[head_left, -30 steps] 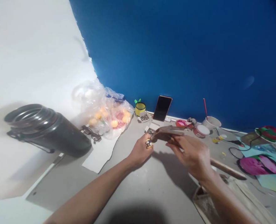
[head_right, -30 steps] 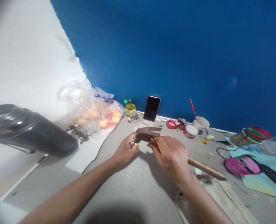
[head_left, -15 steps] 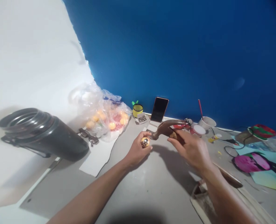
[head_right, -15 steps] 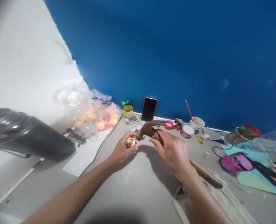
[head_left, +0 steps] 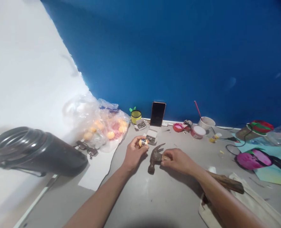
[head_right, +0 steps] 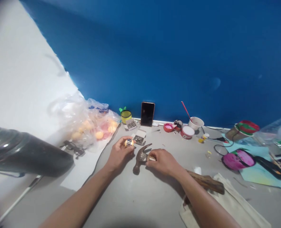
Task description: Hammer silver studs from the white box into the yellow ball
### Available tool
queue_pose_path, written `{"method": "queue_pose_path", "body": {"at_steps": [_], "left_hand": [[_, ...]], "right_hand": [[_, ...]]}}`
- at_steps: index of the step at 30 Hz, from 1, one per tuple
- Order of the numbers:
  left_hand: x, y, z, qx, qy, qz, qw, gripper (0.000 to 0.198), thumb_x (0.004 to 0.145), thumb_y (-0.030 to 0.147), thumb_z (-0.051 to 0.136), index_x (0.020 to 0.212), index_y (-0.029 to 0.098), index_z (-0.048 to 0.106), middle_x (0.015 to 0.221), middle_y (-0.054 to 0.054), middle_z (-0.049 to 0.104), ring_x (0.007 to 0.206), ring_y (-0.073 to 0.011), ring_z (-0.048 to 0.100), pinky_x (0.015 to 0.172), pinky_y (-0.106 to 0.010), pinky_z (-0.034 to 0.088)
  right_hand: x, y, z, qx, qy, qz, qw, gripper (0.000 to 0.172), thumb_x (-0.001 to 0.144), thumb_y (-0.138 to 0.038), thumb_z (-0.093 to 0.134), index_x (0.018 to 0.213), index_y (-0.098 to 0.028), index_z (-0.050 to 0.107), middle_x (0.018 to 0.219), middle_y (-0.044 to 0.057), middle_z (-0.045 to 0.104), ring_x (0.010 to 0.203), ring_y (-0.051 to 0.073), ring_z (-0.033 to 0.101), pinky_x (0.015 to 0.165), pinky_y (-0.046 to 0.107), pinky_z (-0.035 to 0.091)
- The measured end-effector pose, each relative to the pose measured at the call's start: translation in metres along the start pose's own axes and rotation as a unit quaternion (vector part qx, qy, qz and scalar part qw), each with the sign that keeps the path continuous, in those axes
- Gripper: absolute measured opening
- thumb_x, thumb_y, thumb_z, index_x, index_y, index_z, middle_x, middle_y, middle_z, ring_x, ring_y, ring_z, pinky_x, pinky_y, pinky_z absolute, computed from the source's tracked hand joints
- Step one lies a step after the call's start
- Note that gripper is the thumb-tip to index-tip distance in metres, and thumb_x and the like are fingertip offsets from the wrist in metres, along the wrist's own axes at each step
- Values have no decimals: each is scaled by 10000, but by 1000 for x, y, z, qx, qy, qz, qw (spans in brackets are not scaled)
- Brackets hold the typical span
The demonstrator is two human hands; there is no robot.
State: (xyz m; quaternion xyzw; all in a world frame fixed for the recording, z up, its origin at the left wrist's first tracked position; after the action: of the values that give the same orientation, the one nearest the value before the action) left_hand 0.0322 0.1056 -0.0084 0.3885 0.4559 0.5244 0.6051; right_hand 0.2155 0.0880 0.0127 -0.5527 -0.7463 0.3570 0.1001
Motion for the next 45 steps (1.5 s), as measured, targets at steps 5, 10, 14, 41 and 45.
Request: {"method": "queue_pose_path", "body": {"at_steps": [5,10,14,41,45], "left_hand": [[1,-1,-1,-4,-3,-2,1000,450,675,260,852,1054,204,617,994,-37,716,597,-85,576,527,-230,503],[0,1,2,-25,-8,-3,1000,447,707,366,865,1025,172,619,939,-66,731,559,-94,560,493,-238,489],[1,-4,3,-79,-20,-21,996,418,807,518,777,922,142,632,755,-43,668,524,-95,525,458,-221,427],[8,-25,-4,-266,-6,-147,953,322,924,428,705,874,117,638,846,-59,672,569,-75,537,491,-188,445],[10,-22,-4,-252,-6,-118,960,348,855,426,786,834,120,622,748,-10,592,586,-78,537,514,-184,436]], "right_hand": [[0,0,-1,3,4,-14,1000,153,793,-298,634,692,-186,613,686,-17,591,637,127,463,602,280,268],[1,2,0,-42,17,-32,998,211,832,-327,631,679,-186,596,720,-1,586,675,137,472,621,278,273],[0,3,1,-82,19,-22,996,223,862,-349,623,707,-190,608,775,17,601,713,150,490,639,278,279],[-2,3,7,-232,15,4,973,247,959,-402,567,886,-209,702,978,64,692,958,214,626,699,302,305],[-2,4,7,-239,15,7,971,256,965,-414,568,894,-210,705,990,67,692,952,217,628,700,304,310]]}}
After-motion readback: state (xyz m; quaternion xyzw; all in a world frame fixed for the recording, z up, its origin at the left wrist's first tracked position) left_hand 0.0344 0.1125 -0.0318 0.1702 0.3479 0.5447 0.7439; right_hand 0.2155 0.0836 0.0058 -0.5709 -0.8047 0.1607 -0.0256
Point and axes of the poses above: each hand's wrist, its own x-axis towards the middle knuckle, its own z-axis out of the palm, y = z × x, the point moved 8 cm from there along x, towards the middle knuckle
